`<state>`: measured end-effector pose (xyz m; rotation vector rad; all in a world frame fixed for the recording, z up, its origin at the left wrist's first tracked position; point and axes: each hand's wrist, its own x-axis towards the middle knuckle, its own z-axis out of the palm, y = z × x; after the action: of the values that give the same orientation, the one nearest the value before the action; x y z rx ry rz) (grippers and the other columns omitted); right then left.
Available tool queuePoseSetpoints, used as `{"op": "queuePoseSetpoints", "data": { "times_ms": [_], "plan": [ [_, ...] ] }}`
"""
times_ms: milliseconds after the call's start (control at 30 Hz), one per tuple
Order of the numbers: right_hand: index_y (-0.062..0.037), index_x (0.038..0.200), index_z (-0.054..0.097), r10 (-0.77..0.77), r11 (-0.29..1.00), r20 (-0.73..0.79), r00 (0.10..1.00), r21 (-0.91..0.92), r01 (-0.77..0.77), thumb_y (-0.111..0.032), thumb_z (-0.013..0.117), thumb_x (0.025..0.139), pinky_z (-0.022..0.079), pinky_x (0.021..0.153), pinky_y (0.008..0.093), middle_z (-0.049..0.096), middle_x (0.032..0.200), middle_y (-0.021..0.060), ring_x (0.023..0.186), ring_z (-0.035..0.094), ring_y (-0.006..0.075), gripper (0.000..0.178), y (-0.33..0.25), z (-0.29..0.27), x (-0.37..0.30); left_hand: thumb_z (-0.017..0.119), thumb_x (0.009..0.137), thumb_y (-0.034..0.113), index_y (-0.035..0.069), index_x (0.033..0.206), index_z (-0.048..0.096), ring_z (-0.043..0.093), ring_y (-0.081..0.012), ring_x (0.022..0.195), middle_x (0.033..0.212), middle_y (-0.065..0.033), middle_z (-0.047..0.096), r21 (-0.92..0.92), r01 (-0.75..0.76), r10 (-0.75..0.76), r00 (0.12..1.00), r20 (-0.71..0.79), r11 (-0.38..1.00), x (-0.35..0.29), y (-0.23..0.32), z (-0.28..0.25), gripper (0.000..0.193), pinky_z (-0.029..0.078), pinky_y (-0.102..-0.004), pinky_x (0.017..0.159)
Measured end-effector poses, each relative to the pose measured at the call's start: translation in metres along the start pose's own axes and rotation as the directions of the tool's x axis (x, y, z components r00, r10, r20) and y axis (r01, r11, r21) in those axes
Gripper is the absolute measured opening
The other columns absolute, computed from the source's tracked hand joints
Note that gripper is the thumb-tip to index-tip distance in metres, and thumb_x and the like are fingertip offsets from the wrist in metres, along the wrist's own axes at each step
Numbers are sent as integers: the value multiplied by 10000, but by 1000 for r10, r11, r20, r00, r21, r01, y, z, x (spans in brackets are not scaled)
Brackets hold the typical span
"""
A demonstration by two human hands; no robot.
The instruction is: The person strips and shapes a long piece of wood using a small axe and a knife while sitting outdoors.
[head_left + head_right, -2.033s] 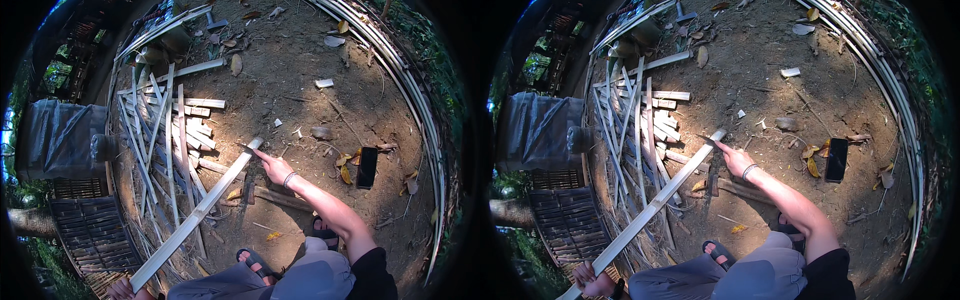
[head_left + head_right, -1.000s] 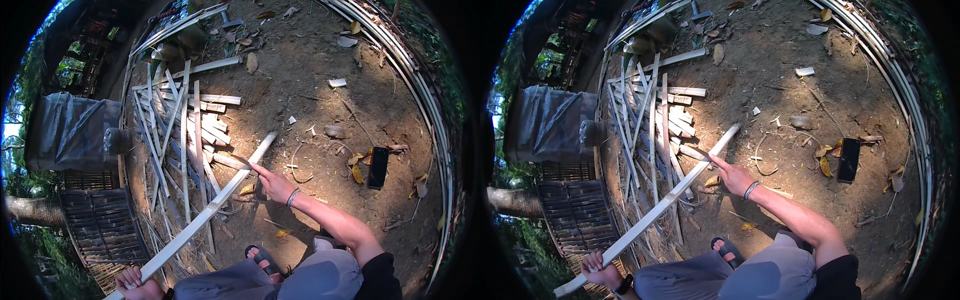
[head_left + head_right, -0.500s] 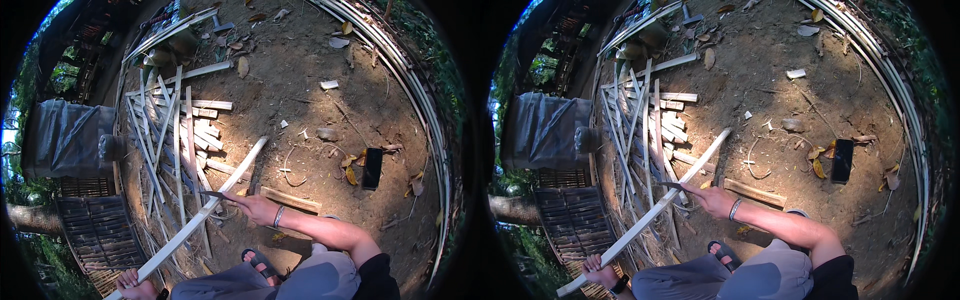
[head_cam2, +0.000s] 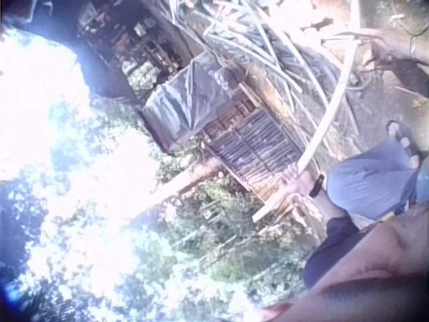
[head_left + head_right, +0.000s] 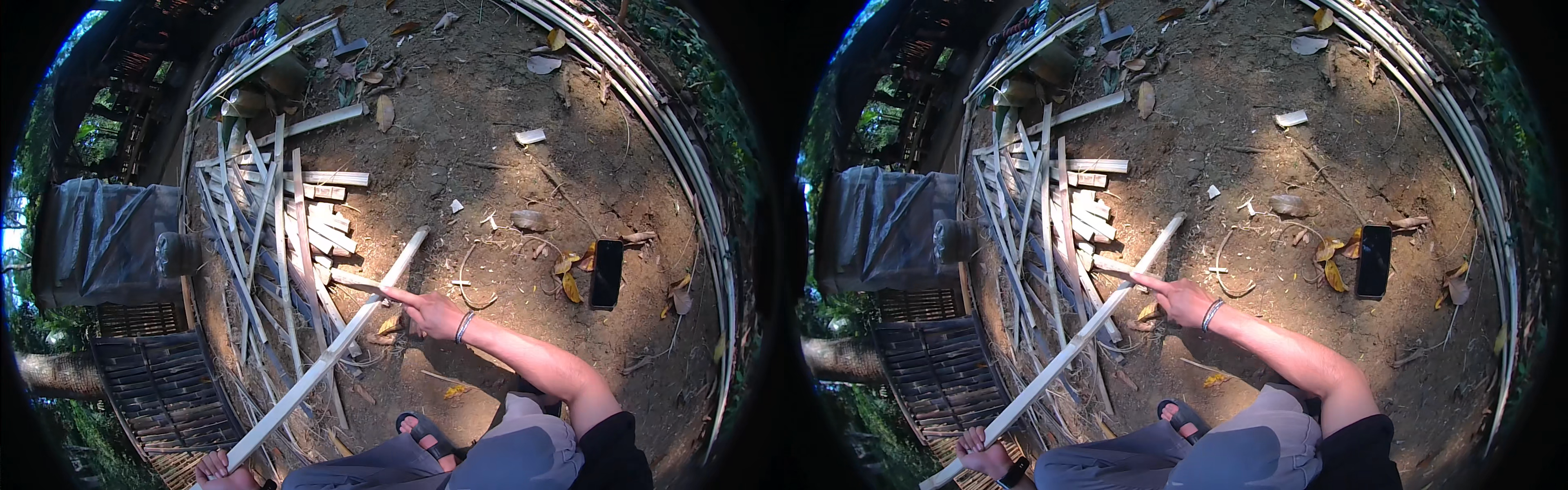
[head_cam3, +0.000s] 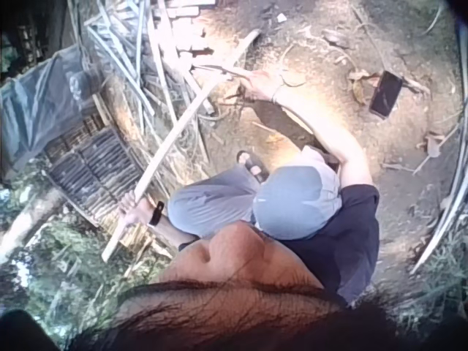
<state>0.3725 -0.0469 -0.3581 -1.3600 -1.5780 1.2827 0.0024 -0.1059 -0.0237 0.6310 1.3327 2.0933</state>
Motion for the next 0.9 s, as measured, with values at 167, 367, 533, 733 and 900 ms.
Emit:
{"op": "queuePoseSetpoints", "data": {
  "times_ms": [167,367,533,733,900],
  "plan": [
    [-316,1480,314,192,976,-117,974,-80,-202,-181,424,956,514,648,497,622,711,242,642,643,371,553,19,-45,22,314,945,152,148,594,299,243,-102,401,492,16,244,7,1,-2,999,43,1000,-6,-2,10,351,263,-265,454],
    [-394,1458,339,139,975,10,990,-175,-135,-174,433,940,537,599,474,602,642,207,558,621,349,570,-1,-26,11,310,949,153,147,601,303,245,-100,398,493,20,245,18,-19,18,999,28,1000,0,-2,3,347,270,-261,453],
    [-381,1448,362,224,953,-5,975,-208,-220,-171,437,941,562,693,473,663,790,228,694,677,352,555,0,-43,17,307,950,153,147,601,304,244,-100,399,492,21,245,41,-16,15,999,32,999,-2,-3,8,349,267,-262,450],
    [-335,1434,395,102,947,-121,987,-292,-134,-164,435,923,562,677,459,655,770,230,658,660,359,541,25,-82,36,303,957,170,151,596,306,254,-103,397,488,17,253,37,1,-4,998,62,999,1,-5,9,361,267,-261,451],
    [-378,1465,338,155,971,115,981,-200,-130,-162,469,920,539,624,468,613,664,216,587,635,347,600,-7,-41,6,301,958,170,148,600,306,252,-106,399,487,15,252,43,6,-6,1000,15,999,5,-1,3,358,271,-266,453]
  ]
}}
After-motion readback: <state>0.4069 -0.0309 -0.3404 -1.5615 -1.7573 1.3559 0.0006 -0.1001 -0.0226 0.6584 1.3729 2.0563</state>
